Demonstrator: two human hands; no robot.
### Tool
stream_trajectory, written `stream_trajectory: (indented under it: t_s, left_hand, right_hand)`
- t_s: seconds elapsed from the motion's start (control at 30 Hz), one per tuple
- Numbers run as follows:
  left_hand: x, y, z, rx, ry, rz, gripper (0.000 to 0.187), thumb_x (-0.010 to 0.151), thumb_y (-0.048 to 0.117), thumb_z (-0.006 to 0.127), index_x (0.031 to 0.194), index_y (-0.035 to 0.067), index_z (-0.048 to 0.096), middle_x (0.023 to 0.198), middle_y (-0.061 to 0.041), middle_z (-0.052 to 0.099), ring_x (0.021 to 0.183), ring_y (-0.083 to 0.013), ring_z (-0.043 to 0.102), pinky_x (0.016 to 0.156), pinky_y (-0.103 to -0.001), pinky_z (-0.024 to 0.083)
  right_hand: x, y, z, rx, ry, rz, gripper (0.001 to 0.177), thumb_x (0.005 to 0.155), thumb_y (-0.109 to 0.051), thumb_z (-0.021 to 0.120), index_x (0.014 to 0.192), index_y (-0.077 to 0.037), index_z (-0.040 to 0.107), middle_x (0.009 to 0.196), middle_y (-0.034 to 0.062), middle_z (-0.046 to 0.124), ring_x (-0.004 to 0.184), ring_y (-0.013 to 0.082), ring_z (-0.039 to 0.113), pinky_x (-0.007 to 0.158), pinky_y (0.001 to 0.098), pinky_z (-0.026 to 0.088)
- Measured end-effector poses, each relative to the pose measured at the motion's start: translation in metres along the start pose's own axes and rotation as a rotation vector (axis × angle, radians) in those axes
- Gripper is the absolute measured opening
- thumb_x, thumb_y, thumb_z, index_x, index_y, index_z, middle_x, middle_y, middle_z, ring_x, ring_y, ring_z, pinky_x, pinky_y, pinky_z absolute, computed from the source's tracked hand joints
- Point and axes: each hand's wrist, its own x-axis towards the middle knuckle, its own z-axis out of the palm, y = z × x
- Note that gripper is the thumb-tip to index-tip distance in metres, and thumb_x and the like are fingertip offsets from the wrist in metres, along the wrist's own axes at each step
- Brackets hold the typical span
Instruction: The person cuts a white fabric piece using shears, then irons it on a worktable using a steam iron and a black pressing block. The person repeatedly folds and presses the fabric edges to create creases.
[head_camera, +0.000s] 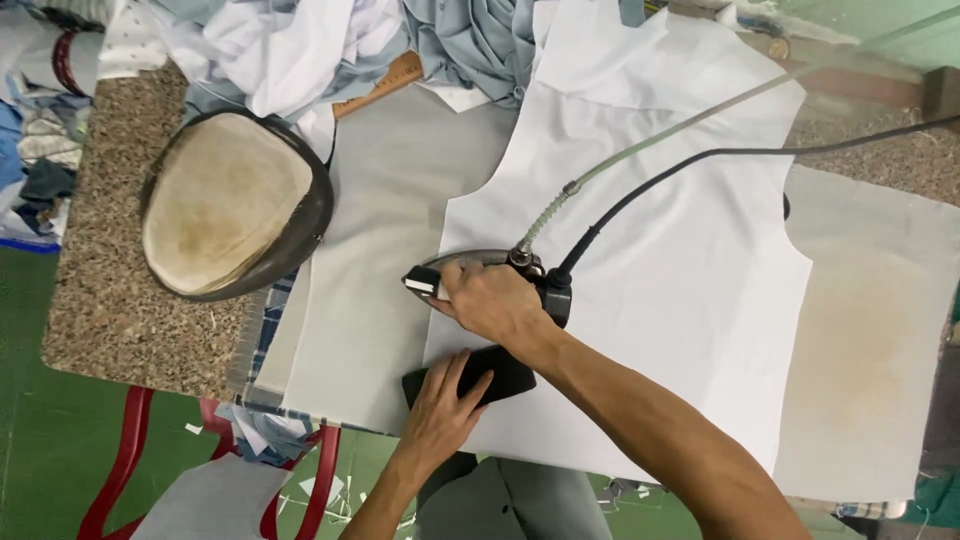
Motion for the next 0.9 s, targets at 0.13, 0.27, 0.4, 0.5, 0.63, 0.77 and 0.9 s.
stream_trajectory:
  t_s: [0.13, 0.27, 0.4, 0.5, 0.63, 0.77, 0.9]
  left_hand:
    - [0.038, -0.021, -0.003, 0.077, 0.122, -0.002, 0.056, 0.084, 0.036, 0.086, 0.129, 0.011, 0.063, 0.127, -0.019, 0.053, 0.12, -0.0358, 0.051, 0.102, -0.052, 0.052]
    - [0.056, -0.042, 0.007, 0.024, 0.2, 0.007, 0.059, 0.078, 0.029, 0.087, 0.13, 0.014, 0.064, 0.128, -0.018, 0.051, 0.121, -0.0338, 0.049, 0.102, -0.05, 0.05]
    - [0.064, -0.057, 0.016, 0.024, 0.281, -0.015, 0.058, 0.077, 0.03, 0.085, 0.131, 0.019, 0.066, 0.128, -0.016, 0.051, 0.126, -0.0323, 0.047, 0.102, -0.049, 0.048]
    - [0.066, -0.059, 0.014, 0.043, 0.301, -0.03, 0.057, 0.081, 0.033, 0.082, 0.133, 0.021, 0.064, 0.128, -0.015, 0.052, 0.126, -0.0325, 0.047, 0.103, -0.048, 0.048]
    - [0.07, -0.054, 0.007, 0.024, 0.294, -0.052, 0.054, 0.083, 0.037, 0.08, 0.132, 0.02, 0.066, 0.131, -0.016, 0.054, 0.129, -0.0328, 0.048, 0.106, -0.05, 0.047]
    - [0.073, -0.054, 0.003, 0.011, 0.293, -0.059, 0.049, 0.089, 0.037, 0.075, 0.134, 0.02, 0.064, 0.139, -0.02, 0.054, 0.133, -0.036, 0.049, 0.108, -0.051, 0.045]
    - [0.069, -0.055, 0.01, 0.005, 0.288, -0.06, 0.05, 0.09, 0.038, 0.073, 0.135, 0.019, 0.063, 0.14, -0.022, 0.055, 0.134, -0.0371, 0.05, 0.109, -0.052, 0.045]
  right_hand:
    - [0.03, 0.01, 0.003, -0.003, 0.001, -0.032, 0.053, 0.1, -0.063, 0.058, 0.084, -0.012, 0.056, 0.063, 0.0053, 0.06, 0.042, 0.0239, 0.058, 0.033, 0.0369, 0.042]
    - [0.053, 0.021, -0.002, -0.027, 0.034, -0.107, 0.051, 0.096, -0.058, 0.062, 0.088, -0.008, 0.056, 0.062, 0.0065, 0.055, 0.041, 0.0225, 0.057, 0.038, 0.0358, 0.048]
    - [0.072, 0.03, -0.004, -0.075, 0.063, -0.192, 0.05, 0.094, -0.054, 0.06, 0.094, -0.004, 0.057, 0.062, 0.0058, 0.051, 0.042, 0.0199, 0.059, 0.043, 0.0321, 0.054]
    - [0.081, 0.036, -0.007, -0.077, 0.058, -0.227, 0.048, 0.095, -0.054, 0.06, 0.091, -0.006, 0.057, 0.061, 0.0049, 0.05, 0.041, 0.0189, 0.059, 0.043, 0.0299, 0.054]
    - [0.092, 0.039, -0.007, -0.032, 0.056, -0.233, 0.048, 0.098, -0.052, 0.058, 0.094, -0.004, 0.059, 0.062, 0.0062, 0.053, 0.043, 0.0203, 0.061, 0.044, 0.0314, 0.055]
    - [0.104, 0.043, -0.01, -0.094, 0.08, -0.244, 0.05, 0.099, -0.057, 0.056, 0.091, -0.007, 0.058, 0.062, 0.0038, 0.052, 0.042, 0.0177, 0.06, 0.045, 0.0292, 0.055]
    - [0.115, 0.047, -0.01, -0.086, 0.084, -0.25, 0.049, 0.098, -0.057, 0.058, 0.091, -0.008, 0.059, 0.063, 0.0047, 0.054, 0.043, 0.0191, 0.062, 0.046, 0.0316, 0.056]
